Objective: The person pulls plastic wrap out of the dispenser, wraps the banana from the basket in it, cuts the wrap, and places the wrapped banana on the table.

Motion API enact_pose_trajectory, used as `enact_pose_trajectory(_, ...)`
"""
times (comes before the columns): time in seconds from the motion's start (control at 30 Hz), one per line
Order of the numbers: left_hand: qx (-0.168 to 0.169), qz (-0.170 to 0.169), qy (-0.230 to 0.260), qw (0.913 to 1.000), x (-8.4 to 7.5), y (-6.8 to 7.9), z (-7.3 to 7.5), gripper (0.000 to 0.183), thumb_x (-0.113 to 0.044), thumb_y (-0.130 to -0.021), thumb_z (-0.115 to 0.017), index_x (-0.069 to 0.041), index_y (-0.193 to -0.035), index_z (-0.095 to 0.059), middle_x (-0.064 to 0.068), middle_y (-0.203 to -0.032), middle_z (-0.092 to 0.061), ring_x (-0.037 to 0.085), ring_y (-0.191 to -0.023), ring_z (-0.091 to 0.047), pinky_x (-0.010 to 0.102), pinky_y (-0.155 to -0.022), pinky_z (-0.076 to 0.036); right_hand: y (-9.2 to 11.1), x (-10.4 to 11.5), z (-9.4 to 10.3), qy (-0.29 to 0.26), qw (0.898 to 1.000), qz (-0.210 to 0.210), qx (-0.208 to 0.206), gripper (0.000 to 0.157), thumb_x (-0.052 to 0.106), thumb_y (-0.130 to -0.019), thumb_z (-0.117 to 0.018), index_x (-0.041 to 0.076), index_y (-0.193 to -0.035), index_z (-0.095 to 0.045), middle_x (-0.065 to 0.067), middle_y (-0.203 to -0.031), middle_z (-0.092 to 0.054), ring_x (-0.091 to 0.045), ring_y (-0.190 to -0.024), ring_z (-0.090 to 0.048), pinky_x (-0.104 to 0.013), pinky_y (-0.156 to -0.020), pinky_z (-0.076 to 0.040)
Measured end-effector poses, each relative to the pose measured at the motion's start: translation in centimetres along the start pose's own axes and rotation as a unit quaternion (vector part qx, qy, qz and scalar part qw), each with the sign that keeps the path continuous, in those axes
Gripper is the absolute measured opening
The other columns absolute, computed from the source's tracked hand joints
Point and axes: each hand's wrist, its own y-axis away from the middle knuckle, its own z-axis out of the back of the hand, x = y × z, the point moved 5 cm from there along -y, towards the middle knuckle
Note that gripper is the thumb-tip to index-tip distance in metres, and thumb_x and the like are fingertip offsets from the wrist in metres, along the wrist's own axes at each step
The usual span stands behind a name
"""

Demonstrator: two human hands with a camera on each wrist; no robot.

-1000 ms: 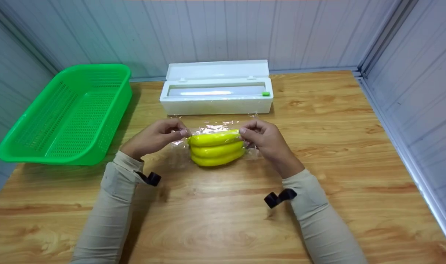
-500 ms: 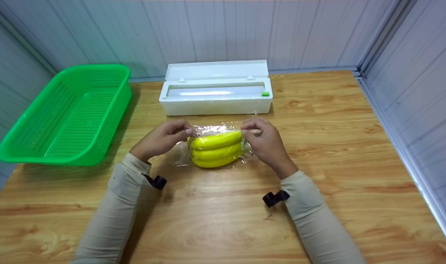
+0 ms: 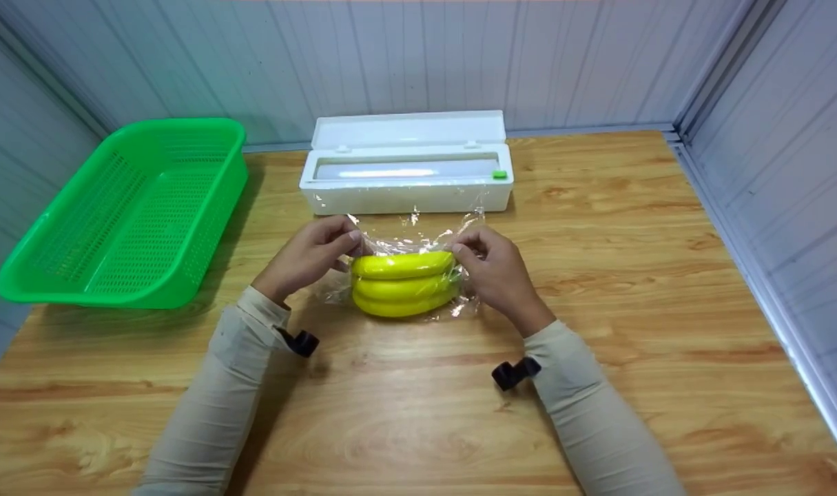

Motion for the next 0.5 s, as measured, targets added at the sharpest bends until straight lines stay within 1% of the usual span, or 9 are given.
enact_pose_trajectory(0.07, -0.013, 0.022, 0.014, 0.9996, 0.20, 0.04, 0.11, 0.019, -0.019, -0.103, -0.056, -0.003, -0.099, -0.067, 0.008, -0.092, -0.069, 0.021, -0.085, -0.064, 0.038, -0.076, -0.055, 0.00, -0.14, -0.15, -0.003, 1.000, -0.004, -0.001, 0.019, 0.007, -0.099, -0.061, -0.011, -0.105, -0.061, -0.023, -0.107, -0.065, -0.020, -0.093, -0.062, -0.025, -0.083, -0.054)
enact_pose_trajectory(0.17, -0.023, 0.057, 0.039, 0.9973, 0.51, 0.14, 0.20, 0.020, -0.020, -0.103, -0.055, -0.002, -0.100, -0.066, 0.009, -0.093, -0.068, 0.022, -0.088, -0.065, 0.044, -0.079, -0.056, 0.05, -0.27, -0.42, -0.009, 1.000, -0.007, 0.001, 0.019, 0.007, -0.099, -0.061, -0.011, -0.106, -0.061, -0.024, -0.107, -0.065, -0.021, -0.092, -0.062, -0.026, -0.082, -0.054)
enact_pose_trajectory(0.27, -0.028, 0.080, 0.057, 0.9948, 0.67, 0.17, 0.21, 0.019, -0.019, -0.103, -0.054, -0.004, -0.097, -0.065, 0.010, -0.092, -0.067, 0.024, -0.090, -0.064, 0.048, -0.080, -0.056, 0.15, -0.12, -0.61, -0.011, 1.000, -0.007, 0.002, 0.019, 0.007, -0.099, -0.062, -0.011, -0.106, -0.061, -0.024, -0.105, -0.064, -0.020, -0.092, -0.062, -0.026, -0.083, -0.053)
enact_pose_trajectory(0.4, -0.030, 0.088, 0.060, 0.9939, 0.61, 0.13, 0.21, 0.019, -0.018, -0.103, -0.054, -0.006, -0.093, -0.063, 0.011, -0.092, -0.065, 0.025, -0.091, -0.063, 0.048, -0.080, -0.056, 0.24, 0.23, -0.64, -0.014, 1.000, -0.005, 0.002, 0.017, 0.005, -0.099, -0.060, -0.011, -0.106, -0.060, -0.023, -0.106, -0.066, -0.020, -0.095, -0.063, -0.027, -0.085, -0.053)
enact_pose_trajectory(0.5, -0.017, 0.087, 0.070, 0.9936, 0.50, 0.11, 0.06, 0.020, -0.018, -0.103, -0.053, -0.004, -0.093, -0.062, 0.015, -0.094, -0.066, 0.026, -0.091, -0.064, 0.050, -0.081, -0.056, 0.27, 0.57, -0.49, 0.003, 1.000, -0.002, 0.000, 0.017, 0.005, -0.100, -0.058, -0.010, -0.107, -0.060, -0.022, -0.108, -0.067, -0.020, -0.097, -0.064, -0.027, -0.086, -0.053)
